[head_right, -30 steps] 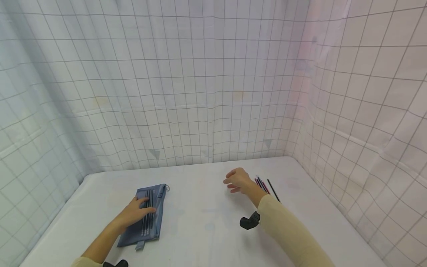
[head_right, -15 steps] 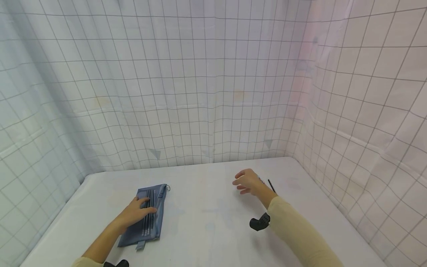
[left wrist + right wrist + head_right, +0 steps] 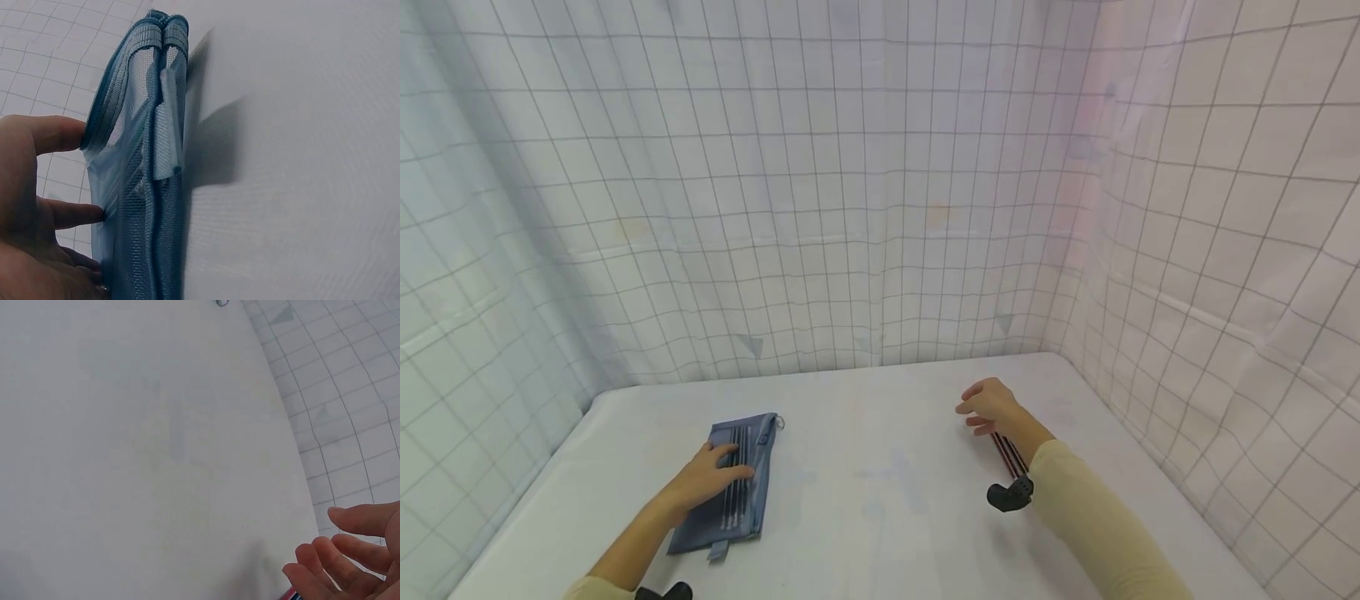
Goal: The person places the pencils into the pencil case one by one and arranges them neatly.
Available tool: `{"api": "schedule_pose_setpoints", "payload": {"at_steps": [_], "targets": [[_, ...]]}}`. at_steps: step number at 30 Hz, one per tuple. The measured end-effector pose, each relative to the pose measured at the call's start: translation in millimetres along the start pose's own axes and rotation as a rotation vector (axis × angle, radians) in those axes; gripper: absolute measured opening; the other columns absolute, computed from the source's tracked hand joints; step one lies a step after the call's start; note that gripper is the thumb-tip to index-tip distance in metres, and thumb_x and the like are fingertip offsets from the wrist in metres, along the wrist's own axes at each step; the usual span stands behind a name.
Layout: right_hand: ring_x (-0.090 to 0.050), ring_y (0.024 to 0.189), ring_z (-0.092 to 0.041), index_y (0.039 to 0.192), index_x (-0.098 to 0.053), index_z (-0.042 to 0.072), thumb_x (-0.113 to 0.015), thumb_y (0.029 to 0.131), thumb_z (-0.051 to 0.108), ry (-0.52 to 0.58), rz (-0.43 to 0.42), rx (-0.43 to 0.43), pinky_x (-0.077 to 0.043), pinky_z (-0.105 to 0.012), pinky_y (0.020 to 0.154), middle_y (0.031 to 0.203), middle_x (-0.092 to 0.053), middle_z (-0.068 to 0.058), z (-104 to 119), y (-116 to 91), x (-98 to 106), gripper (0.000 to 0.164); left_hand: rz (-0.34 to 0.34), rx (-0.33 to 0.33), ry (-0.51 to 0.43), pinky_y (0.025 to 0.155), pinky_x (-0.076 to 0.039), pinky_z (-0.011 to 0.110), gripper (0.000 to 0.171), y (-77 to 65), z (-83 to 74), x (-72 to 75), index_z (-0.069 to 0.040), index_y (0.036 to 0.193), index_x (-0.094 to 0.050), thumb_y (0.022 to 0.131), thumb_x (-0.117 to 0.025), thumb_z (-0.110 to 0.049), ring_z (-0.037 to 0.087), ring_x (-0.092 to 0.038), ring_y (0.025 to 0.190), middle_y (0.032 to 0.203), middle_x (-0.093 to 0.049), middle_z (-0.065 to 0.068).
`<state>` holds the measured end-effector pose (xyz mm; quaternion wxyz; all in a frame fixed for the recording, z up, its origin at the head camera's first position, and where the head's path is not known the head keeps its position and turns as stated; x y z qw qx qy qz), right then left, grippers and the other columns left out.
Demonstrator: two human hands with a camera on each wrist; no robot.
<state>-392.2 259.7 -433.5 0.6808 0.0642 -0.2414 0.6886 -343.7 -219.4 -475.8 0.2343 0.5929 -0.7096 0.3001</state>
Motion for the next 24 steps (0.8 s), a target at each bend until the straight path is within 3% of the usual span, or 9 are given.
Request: {"api": "schedule_pose_setpoints", "payload": {"at_steps": [5, 13, 24], "targets": [[-0.068, 0.087, -0.028, 0.136, -0.052, -0.013, -0.070, 0.097, 0.003, 0.005, -0.019, -0.010, -0.061, -0.038, 0.071, 0.113, -0.062, -0.021, -9.9, 0.0, 13.3, 0.046, -0.003, -0.004, 0.002, 0.108, -0.020, 0.079, 0.081, -0.1, -0.9, 0.5, 0.013, 0.151, -0.037, 0.096, -0.067, -0.039, 0.069, -0.009, 0.142, 0.157, -0.003, 0.049], [-0.070, 0.083, -0.026, 0.132, -0.056, -0.014, -0.070, 0.093, -0.002, -0.031, -0.054, -0.037, -0.062, -0.037, 0.069, 0.107, -0.066, -0.020, -28.9, 4.9, 25.3, 0.043, -0.011, -0.015, 0.020, 0.108, -0.020, 0.079, 0.082, -2.4, -0.1, 0.6, 0.014, 0.149, -0.038, 0.096, -0.068, -0.040, 0.071, -0.010, 0.140, 0.154, -0.004, 0.051], [-0.066, 0.093, -0.030, 0.126, -0.058, -0.016, -0.067, 0.091, -0.007, -0.097, -0.051, -0.013, -0.062, -0.039, 0.075, 0.106, -0.065, -0.022, -40.2, 6.6, 26.7, 0.037, -0.010, -0.016, 0.020, 0.108, -0.020, 0.080, 0.081, -3.0, -2.1, 1.0, 0.014, 0.150, -0.038, 0.097, -0.067, -0.039, 0.071, -0.010, 0.139, 0.154, -0.004, 0.051]]}}
Point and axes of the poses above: each hand's wrist, its own y-axis towards the middle knuckle, its own x-axis out of the back of the hand, z = x × y, the point moved 3 cm from there along y, towards the middle knuckle
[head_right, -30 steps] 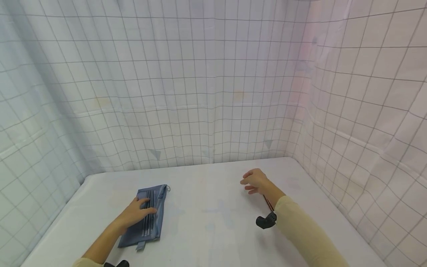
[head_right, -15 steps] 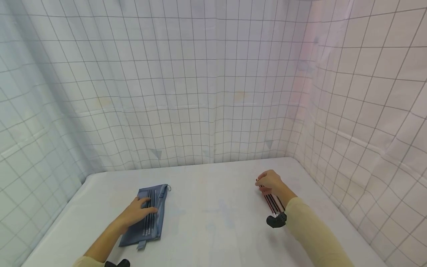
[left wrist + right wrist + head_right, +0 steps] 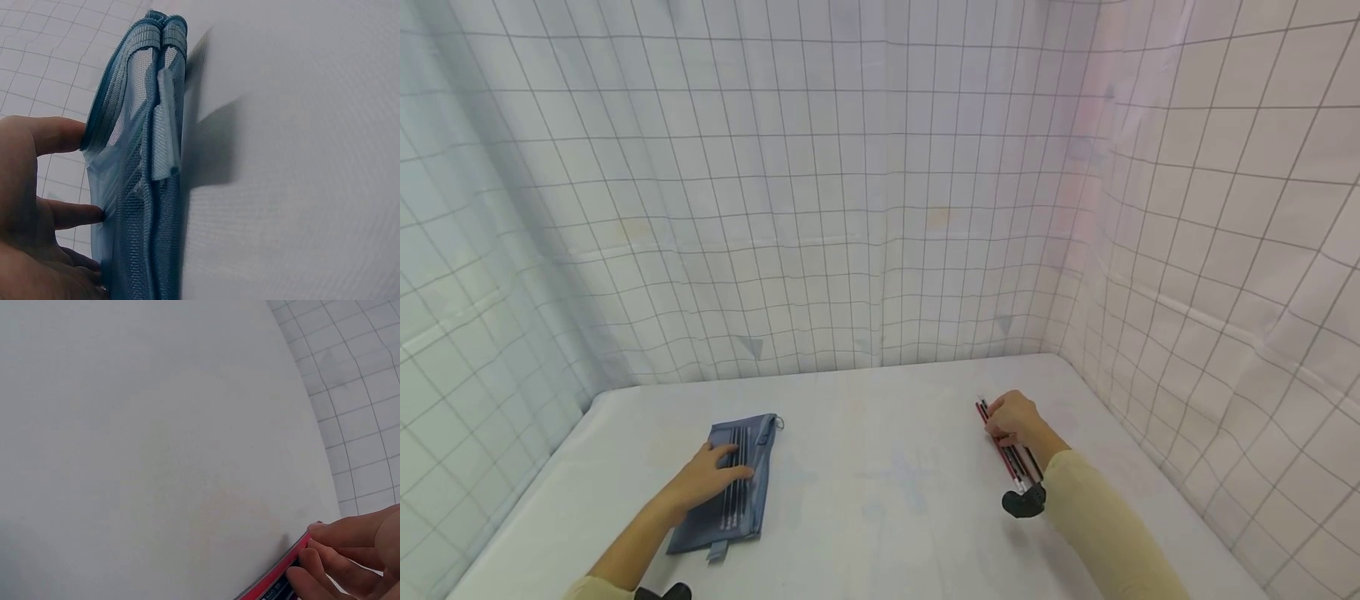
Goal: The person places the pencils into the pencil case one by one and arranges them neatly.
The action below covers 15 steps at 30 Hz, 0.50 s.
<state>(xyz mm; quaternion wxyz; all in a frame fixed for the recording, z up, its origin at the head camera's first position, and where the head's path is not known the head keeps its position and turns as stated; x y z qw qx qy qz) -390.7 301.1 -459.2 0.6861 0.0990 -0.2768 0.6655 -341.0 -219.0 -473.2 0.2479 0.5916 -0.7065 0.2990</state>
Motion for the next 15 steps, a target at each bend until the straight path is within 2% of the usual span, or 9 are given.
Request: {"api": "schedule_pose_setpoints", "payload": {"at_steps": [4, 9, 11, 15], "targets": [[-0.067, 0.093, -0.030, 0.118, -0.064, -0.014, -0.072, 0.087, -0.007, -0.071, -0.035, 0.023, -0.062, -0.038, 0.073, 0.109, -0.065, -0.023, -4.1, 2.7, -3.6, 0.033, 0.002, 0.002, 0.004, 0.107, -0.020, 0.080, 0.081, 0.3, 1.3, 0.0, 0.014, 0.150, -0.038, 0.096, -0.067, -0.040, 0.071, -0.010, 0.139, 0.154, -0.004, 0.051], [-0.067, 0.074, -0.021, 0.108, -0.073, -0.008, -0.080, 0.081, -0.002, -0.368, -0.109, 0.135, -0.058, -0.036, 0.065, 0.098, -0.072, -0.016, 1.3, 2.7, -8.5, 0.030, -0.001, 0.003, -0.002, 0.107, -0.020, 0.080, 0.081, 1.2, 1.5, 0.0, 0.013, 0.150, -0.038, 0.096, -0.068, -0.040, 0.071, -0.010, 0.140, 0.155, -0.004, 0.050], [-0.066, 0.071, -0.021, 0.106, -0.074, -0.006, -0.081, 0.079, 0.000, -0.453, -0.129, 0.163, -0.056, -0.037, 0.065, 0.092, -0.073, -0.013, 3.8, 2.3, -10.1, 0.028, -0.004, 0.003, 0.001, 0.107, -0.020, 0.080, 0.081, 1.7, 1.7, 0.0, 0.013, 0.150, -0.038, 0.096, -0.067, -0.040, 0.070, -0.010, 0.140, 0.155, -0.004, 0.050], [-0.068, 0.084, -0.029, 0.105, -0.075, -0.004, -0.078, 0.078, 0.002, -0.523, -0.152, 0.176, -0.056, -0.045, 0.075, 0.097, -0.073, -0.016, 6.1, 1.1, -12.2, 0.027, -0.005, 0.008, 0.001, 0.108, -0.020, 0.079, 0.081, 1.7, 2.9, 0.0, 0.013, 0.150, -0.038, 0.096, -0.067, -0.040, 0.070, -0.010, 0.140, 0.155, -0.004, 0.050]]}}
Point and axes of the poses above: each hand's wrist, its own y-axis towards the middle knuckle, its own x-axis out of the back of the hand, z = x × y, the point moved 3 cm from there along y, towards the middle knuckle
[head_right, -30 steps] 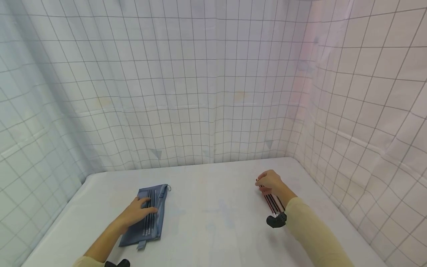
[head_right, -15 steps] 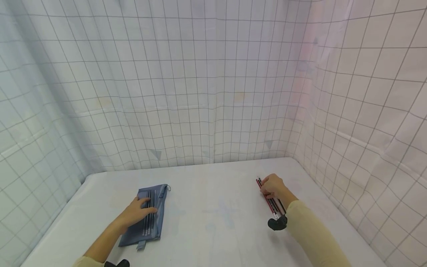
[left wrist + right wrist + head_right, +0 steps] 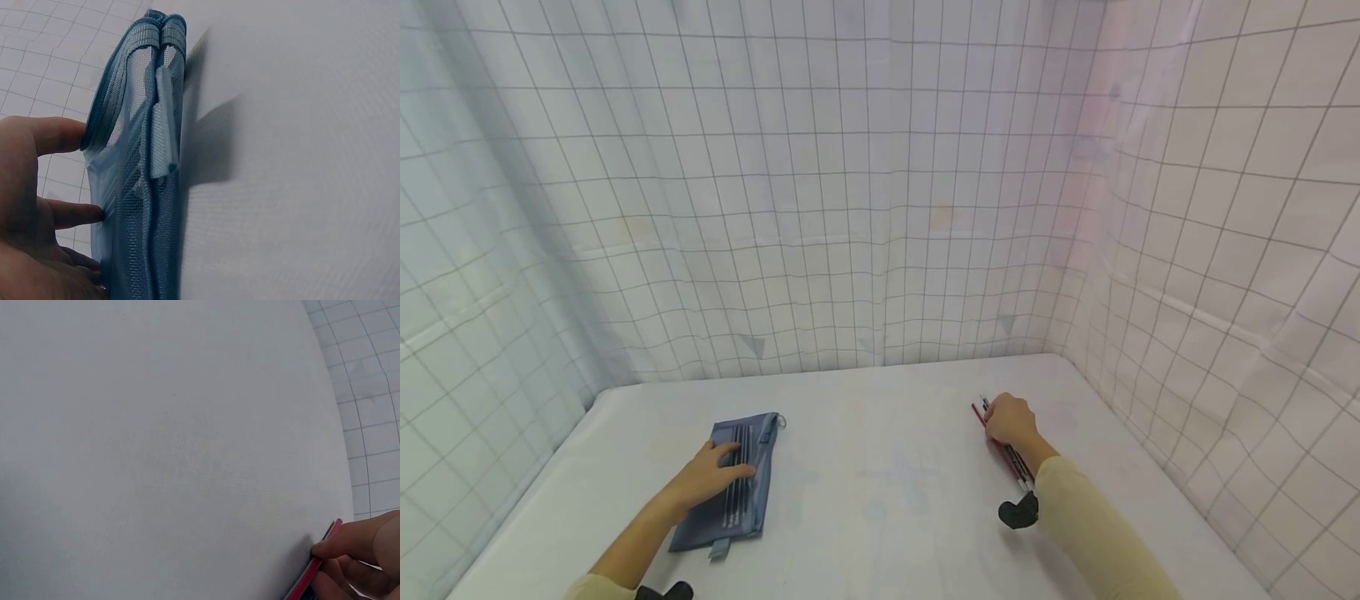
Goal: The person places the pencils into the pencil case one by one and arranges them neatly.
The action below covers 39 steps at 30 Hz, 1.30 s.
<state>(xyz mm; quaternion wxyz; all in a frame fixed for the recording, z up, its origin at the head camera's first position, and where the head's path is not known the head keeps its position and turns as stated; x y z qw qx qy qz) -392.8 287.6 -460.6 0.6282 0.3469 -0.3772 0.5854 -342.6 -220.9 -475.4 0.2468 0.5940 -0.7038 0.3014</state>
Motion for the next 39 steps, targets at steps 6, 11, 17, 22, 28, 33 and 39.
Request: {"api": "schedule_pose_setpoints", "payload": {"at_steps": [6, 11, 17, 22, 28, 33, 39], "targets": [[-0.064, 0.100, -0.040, 0.104, -0.077, 0.001, -0.076, 0.080, 0.008, 0.002, -0.012, -0.046, -0.051, -0.055, 0.087, 0.108, -0.071, -0.020, -1.5, -0.6, 0.9, 0.024, 0.002, -0.006, -0.010, 0.108, -0.020, 0.079, 0.080, -0.4, -1.2, 0.5, 0.013, 0.151, -0.038, 0.097, -0.067, -0.039, 0.070, -0.010, 0.140, 0.156, -0.003, 0.049], [-0.062, 0.079, -0.027, 0.105, -0.078, 0.002, -0.076, 0.084, 0.007, 0.100, 0.011, -0.077, -0.051, -0.040, 0.067, 0.100, -0.071, -0.014, -5.2, 3.1, 1.0, 0.021, -0.001, -0.015, 0.006, 0.108, -0.020, 0.079, 0.081, -0.1, -1.3, 1.6, 0.014, 0.150, -0.038, 0.097, -0.067, -0.039, 0.070, -0.010, 0.140, 0.155, -0.004, 0.050], [-0.049, 0.059, -0.017, 0.113, -0.074, -0.005, -0.072, 0.088, 0.001, 0.285, 0.070, -0.108, -0.044, -0.029, 0.051, 0.103, -0.070, -0.018, -4.2, 4.0, 1.1, 0.026, 0.005, -0.019, 0.005, 0.107, -0.022, 0.080, 0.082, -0.2, -0.4, 1.3, 0.014, 0.150, -0.038, 0.097, -0.068, -0.041, 0.071, -0.011, 0.139, 0.154, -0.005, 0.052], [-0.055, 0.067, -0.018, 0.113, -0.074, -0.005, -0.069, 0.089, 0.000, 0.352, 0.080, -0.134, -0.049, -0.029, 0.056, 0.111, -0.068, -0.020, -2.0, 8.7, 3.7, 0.024, 0.005, -0.019, 0.006, 0.107, -0.023, 0.079, 0.082, 0.8, 1.1, -0.1, 0.013, 0.150, -0.039, 0.097, -0.068, -0.042, 0.070, -0.012, 0.140, 0.154, -0.005, 0.051], [-0.061, 0.073, -0.021, 0.117, -0.071, -0.007, -0.067, 0.091, -0.002, 0.445, 0.100, -0.177, -0.056, -0.030, 0.062, 0.099, -0.068, -0.014, 3.8, 10.9, 4.1, 0.026, 0.004, -0.027, 0.008, 0.106, -0.023, 0.080, 0.082, 0.7, 1.3, -0.7, 0.014, 0.150, -0.039, 0.097, -0.068, -0.041, 0.070, -0.012, 0.139, 0.154, -0.005, 0.051], [-0.062, 0.075, -0.021, 0.122, -0.067, -0.010, -0.066, 0.094, -0.003, 0.574, 0.109, -0.195, -0.058, -0.031, 0.066, 0.099, -0.066, -0.015, 13.3, 9.1, 3.9, 0.029, 0.004, -0.033, 0.001, 0.106, -0.023, 0.080, 0.081, -1.4, 0.1, 0.3, 0.014, 0.149, -0.039, 0.097, -0.068, -0.040, 0.071, -0.012, 0.139, 0.153, -0.006, 0.052], [-0.064, 0.073, -0.019, 0.122, -0.064, -0.013, -0.066, 0.091, -0.007, 0.668, 0.121, -0.195, -0.059, -0.031, 0.067, 0.100, -0.066, -0.016, 23.8, 6.4, 0.2, 0.032, 0.005, -0.034, 0.011, 0.106, -0.023, 0.080, 0.080, -0.6, -0.4, 1.0, 0.014, 0.149, -0.039, 0.097, -0.068, -0.040, 0.071, -0.012, 0.139, 0.153, -0.006, 0.052]]}}
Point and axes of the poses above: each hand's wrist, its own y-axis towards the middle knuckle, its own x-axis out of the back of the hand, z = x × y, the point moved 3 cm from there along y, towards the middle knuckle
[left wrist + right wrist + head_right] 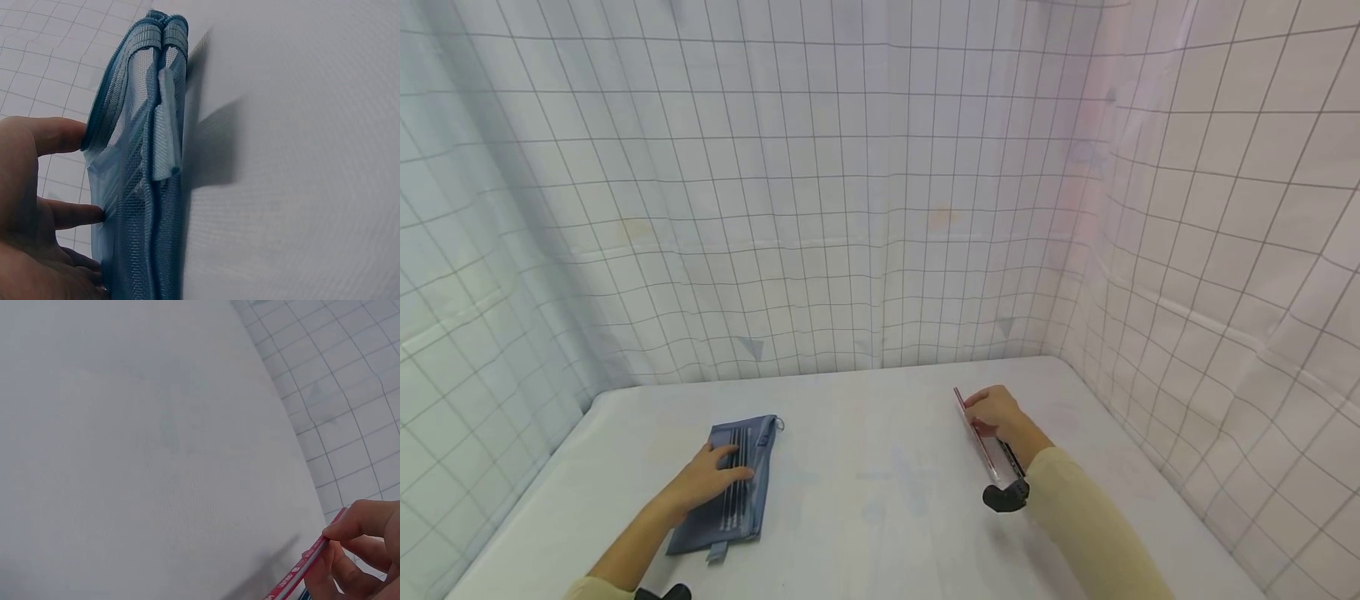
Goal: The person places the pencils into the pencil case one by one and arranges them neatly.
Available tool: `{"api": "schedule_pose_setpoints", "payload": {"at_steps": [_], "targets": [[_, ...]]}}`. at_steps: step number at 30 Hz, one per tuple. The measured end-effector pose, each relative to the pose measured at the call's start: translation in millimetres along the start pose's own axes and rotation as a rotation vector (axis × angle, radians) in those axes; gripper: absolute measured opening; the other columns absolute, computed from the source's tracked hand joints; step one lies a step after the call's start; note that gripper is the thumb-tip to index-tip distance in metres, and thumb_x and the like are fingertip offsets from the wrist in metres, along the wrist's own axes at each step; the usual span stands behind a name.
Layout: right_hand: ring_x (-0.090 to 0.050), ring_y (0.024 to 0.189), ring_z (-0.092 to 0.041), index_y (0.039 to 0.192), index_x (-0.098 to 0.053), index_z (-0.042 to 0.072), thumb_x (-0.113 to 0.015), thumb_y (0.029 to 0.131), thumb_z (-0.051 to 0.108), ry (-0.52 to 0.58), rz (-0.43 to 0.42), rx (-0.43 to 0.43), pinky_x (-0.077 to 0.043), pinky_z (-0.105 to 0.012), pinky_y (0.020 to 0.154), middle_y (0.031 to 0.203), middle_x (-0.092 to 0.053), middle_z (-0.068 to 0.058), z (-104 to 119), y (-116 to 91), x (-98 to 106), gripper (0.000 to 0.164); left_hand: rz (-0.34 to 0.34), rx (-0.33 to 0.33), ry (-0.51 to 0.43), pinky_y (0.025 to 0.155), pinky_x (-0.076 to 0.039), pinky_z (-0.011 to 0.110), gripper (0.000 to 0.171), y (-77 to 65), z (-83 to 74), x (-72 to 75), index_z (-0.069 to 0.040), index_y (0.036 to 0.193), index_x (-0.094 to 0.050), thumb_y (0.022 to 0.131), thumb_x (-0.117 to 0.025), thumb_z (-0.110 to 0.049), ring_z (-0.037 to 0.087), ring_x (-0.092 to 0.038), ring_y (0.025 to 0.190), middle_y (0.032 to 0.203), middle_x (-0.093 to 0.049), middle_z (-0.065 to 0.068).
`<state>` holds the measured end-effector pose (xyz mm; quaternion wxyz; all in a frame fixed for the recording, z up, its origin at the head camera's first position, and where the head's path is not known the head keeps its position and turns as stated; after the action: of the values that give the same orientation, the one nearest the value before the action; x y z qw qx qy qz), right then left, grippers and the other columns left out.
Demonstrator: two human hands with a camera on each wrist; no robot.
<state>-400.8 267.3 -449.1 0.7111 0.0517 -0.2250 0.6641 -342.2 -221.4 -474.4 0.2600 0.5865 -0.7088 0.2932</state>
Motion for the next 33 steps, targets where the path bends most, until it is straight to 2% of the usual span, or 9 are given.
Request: {"api": "schedule_pose_setpoints", "payload": {"at_steps": [3, 12, 33], "targets": [[-0.064, 0.073, -0.019, 0.123, -0.064, -0.013, -0.067, 0.090, -0.009, 0.038, 0.000, -0.010, -0.060, -0.031, 0.068, 0.101, -0.067, -0.016, 2.1, -0.4, -5.2, 0.034, 0.003, 0.005, -0.004, 0.107, -0.022, 0.080, 0.080, 1.2, 0.2, -0.5, 0.014, 0.149, -0.039, 0.097, -0.068, -0.039, 0.070, -0.012, 0.140, 0.154, -0.006, 0.051], [-0.064, 0.073, -0.019, 0.122, -0.064, -0.013, -0.067, 0.086, -0.012, 0.051, 0.012, -0.008, -0.061, -0.033, 0.069, 0.101, -0.067, -0.015, 9.9, 0.2, -20.9, 0.036, 0.006, 0.009, -0.006, 0.106, -0.023, 0.080, 0.081, 3.0, 2.6, -0.9, 0.014, 0.150, -0.039, 0.097, -0.067, -0.040, 0.070, -0.012, 0.140, 0.154, -0.005, 0.051], [-0.063, 0.074, -0.019, 0.122, -0.066, -0.010, -0.069, 0.087, -0.012, 0.134, 0.043, -0.033, -0.061, -0.032, 0.070, 0.104, -0.065, -0.015, 24.8, 0.7, -63.7, 0.035, 0.006, 0.018, -0.011, 0.107, -0.021, 0.079, 0.080, 3.2, 0.7, -0.5, 0.014, 0.150, -0.039, 0.097, -0.068, -0.039, 0.070, -0.011, 0.140, 0.154, -0.005, 0.051]]}}
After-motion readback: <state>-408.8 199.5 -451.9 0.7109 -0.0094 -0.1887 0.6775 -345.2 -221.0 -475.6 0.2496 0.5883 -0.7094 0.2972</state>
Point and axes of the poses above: each hand's wrist, its own y-axis towards the middle knuckle, its own x-axis out of the back of the hand, z = x × y, the point moved 3 cm from there along y, towards the middle knuckle
